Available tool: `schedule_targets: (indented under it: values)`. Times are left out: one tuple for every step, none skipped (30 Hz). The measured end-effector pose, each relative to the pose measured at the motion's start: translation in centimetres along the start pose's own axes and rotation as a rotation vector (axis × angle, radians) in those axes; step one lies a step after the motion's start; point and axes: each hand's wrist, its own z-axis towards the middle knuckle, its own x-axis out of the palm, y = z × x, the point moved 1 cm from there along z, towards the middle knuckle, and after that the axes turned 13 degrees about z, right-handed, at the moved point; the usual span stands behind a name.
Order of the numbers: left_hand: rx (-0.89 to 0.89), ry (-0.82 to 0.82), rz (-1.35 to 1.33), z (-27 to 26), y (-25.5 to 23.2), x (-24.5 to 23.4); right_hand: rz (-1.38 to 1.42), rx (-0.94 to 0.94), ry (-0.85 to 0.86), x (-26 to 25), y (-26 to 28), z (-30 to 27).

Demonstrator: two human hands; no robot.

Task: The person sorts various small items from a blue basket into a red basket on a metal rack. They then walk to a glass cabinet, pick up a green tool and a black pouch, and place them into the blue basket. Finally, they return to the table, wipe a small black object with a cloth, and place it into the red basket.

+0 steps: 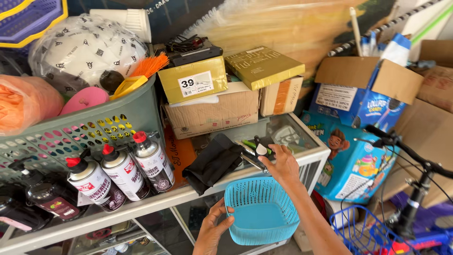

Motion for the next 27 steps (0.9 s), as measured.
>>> schedule_targets:
  values:
    - [-0.009, -0.009, -0.012, 0.2, 0.0, 0.3, -0.016, -0.024, -0.002, 0.2, -0.3, 0.6]
    - [-0.02, -0.018, -0.024, 0.4, 0.1, 0.6, -0.033, -0.047, -0.002, 0.5, -0.7, 1.0]
    - [-0.006, -0.013, -0.033, 0.5, 0.1, 0.9, -0.049, -0.07, -0.003, 0.7, -1.0, 1.3]
    - [0.009, -0.009, -0.041, 0.6, 0.2, 1.3, -0.047, -0.078, 0.009, 0.8, -1.4, 1.7]
    - [0.023, -0.005, -0.049, 0.7, 0.2, 1.7, -0.044, -0.087, 0.022, 0.9, -1.8, 2.0]
    - [0.019, -0.007, -0.067, 0.7, 0.2, 2.1, -0.041, -0.094, 0.036, 1.0, -2.0, 2.3]
    - [0.016, -0.009, -0.084, 0.7, 0.2, 2.5, -0.01, -0.101, 0.038, 1.2, -2.3, 2.6]
    - [0.014, -0.01, -0.099, 0.6, 0.2, 2.9, 0.023, -0.11, 0.039, 1.3, -2.5, 2.8]
    - [0.009, -0.022, -0.107, 0.6, 0.2, 3.2, 0.055, -0.117, 0.04, 1.5, -2.7, 3.0]
    - [0.004, -0.034, -0.114, 0.5, 0.3, 3.5, 0.085, -0.108, 0.056, 1.7, -2.9, 3.2]
    - [-0.001, -0.046, -0.121, 0.4, 0.3, 3.8, 0.115, -0.098, 0.073, 1.9, -3.1, 3.4]
    - [0.002, -0.057, -0.123, 0.3, 0.4, 4.0, 0.144, -0.087, 0.09, 2.1, -3.5, 3.5]
    - [0.004, -0.069, -0.125, 0.1, 0.5, 4.2, 0.152, -0.139, 0.062, 2.4, -3.8, 3.8]
    - [0.005, -0.079, -0.126, 0.0, 0.6, 4.3, 0.159, -0.189, 0.034, 2.8, -4.1, 4.0]
    - [0.004, -0.092, -0.126, -0.2, 0.8, 4.5, 0.167, -0.238, 0.006, 3.2, -4.5, 4.2]
    - [0.004, -0.103, -0.126, -0.3, 0.9, 4.6, 0.19, -0.202, 0.013, 3.4, -4.9, 4.3]
    - [0.004, -0.115, -0.126, -0.4, 1.1, 4.8, 0.211, -0.165, 0.021, 3.6, -5.3, 4.3]
    - [0.006, -0.121, -0.14, -0.5, 1.3, 4.8, 0.233, -0.129, 0.026, 4.0, -5.6, 4.4]
    - [0.009, -0.128, -0.154, -0.5, 1.5, 4.9, 0.314, -0.098, 0.04, 4.2, -6.0, 4.6]
    - [0.011, -0.131, -0.166, -0.6, 1.6, 4.9, 0.393, -0.063, 0.052, 4.2, -6.4, 4.8]
    - [0.0, -0.132, -0.164, -0.5, 1.6, 4.7, 0.472, -0.028, 0.064, 4.2, -6.9, 5.0]
    - [-0.013, -0.128, -0.162, -0.4, 1.7, 4.7, 0.56, 0.017, 0.079, 4.2, -7.3, 5.2]
    - [-0.026, -0.123, -0.159, -0.4, 1.8, 4.6, 0.648, 0.063, 0.095, 4.3, -7.5, 5.6]
    - [-0.033, -0.118, -0.156, -0.6, 1.8, 4.5, 0.736, 0.114, 0.105, 4.3, -7.6, 5.6]
    - [-0.041, -0.112, -0.154, -0.7, 1.7, 4.3, 0.812, 0.182, 0.14, 4.1, -7.7, 5.4]
    - [-0.046, -0.104, -0.153, -0.7, 1.5, 4.2, 0.885, 0.247, 0.173, 3.5, -7.7, 5.4]
    - [-0.043, -0.106, -0.154, -0.7, 1.2, 3.9, 0.959, 0.312, 0.206, 2.8, -7.5, 5.2]
